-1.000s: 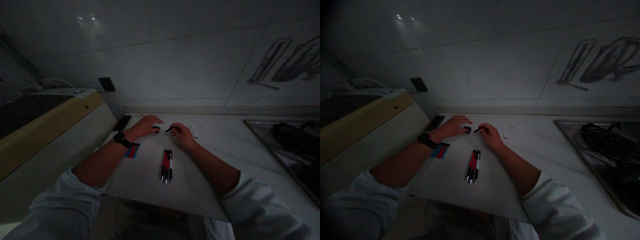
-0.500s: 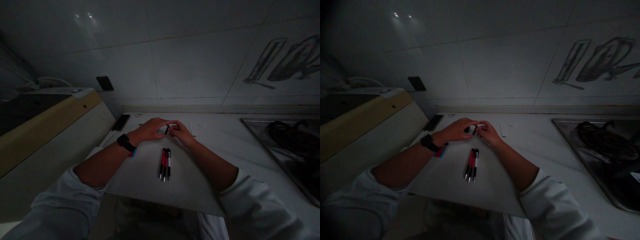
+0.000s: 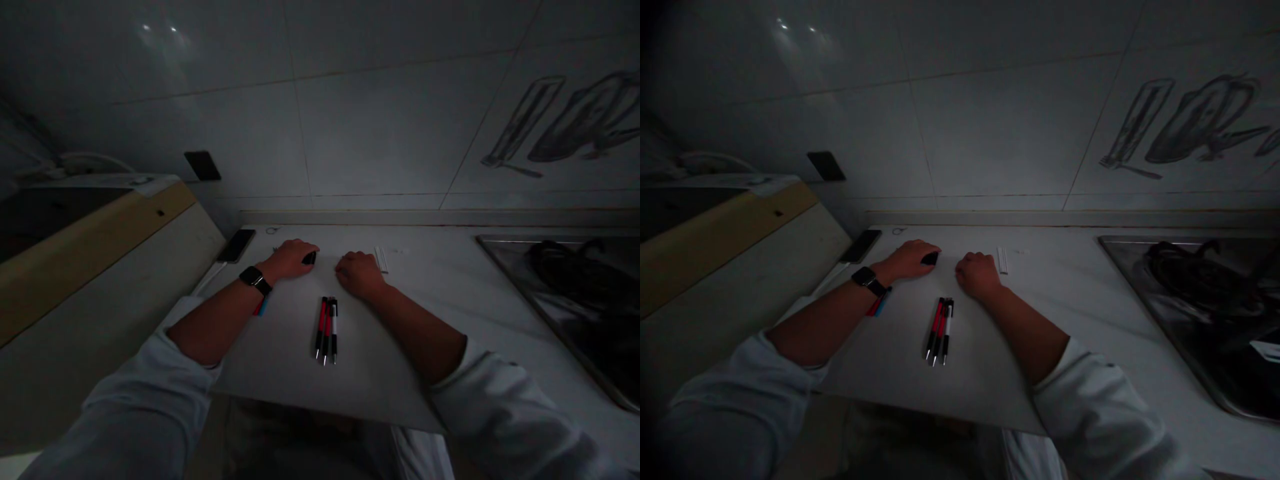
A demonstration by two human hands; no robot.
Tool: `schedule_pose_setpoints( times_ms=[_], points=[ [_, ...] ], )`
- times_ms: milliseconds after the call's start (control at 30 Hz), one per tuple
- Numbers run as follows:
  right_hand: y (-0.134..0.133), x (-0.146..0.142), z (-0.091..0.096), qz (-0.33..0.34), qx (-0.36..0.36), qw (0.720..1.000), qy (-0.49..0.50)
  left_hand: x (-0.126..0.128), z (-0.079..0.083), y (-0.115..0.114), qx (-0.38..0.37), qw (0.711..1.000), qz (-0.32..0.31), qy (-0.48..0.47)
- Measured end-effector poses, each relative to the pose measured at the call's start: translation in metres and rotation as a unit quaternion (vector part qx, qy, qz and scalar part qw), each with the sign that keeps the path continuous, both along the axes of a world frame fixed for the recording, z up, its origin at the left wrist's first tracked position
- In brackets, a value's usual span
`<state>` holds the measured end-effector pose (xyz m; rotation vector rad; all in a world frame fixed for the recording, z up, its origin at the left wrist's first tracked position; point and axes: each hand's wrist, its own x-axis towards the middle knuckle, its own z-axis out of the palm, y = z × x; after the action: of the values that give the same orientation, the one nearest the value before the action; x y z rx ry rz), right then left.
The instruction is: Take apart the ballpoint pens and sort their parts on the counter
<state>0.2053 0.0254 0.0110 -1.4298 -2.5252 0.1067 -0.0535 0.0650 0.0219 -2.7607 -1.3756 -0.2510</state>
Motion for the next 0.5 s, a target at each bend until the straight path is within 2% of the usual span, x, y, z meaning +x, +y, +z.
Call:
schedule_pose_setpoints(
  times_ms=[167,500],
  points=[
    [-0.001,0.0,0.0,-0.002,0.0,1.0,-0.009,-0.003,-0.002,0.007,-0.001,0.999,-0.037,0.015],
    [0.003,0.006,-0.002,-0.011,0.01,1.0,0.001,-0.006,-0.002,0.013,-0.009,0.999,-0.044,0.006]
  ],
)
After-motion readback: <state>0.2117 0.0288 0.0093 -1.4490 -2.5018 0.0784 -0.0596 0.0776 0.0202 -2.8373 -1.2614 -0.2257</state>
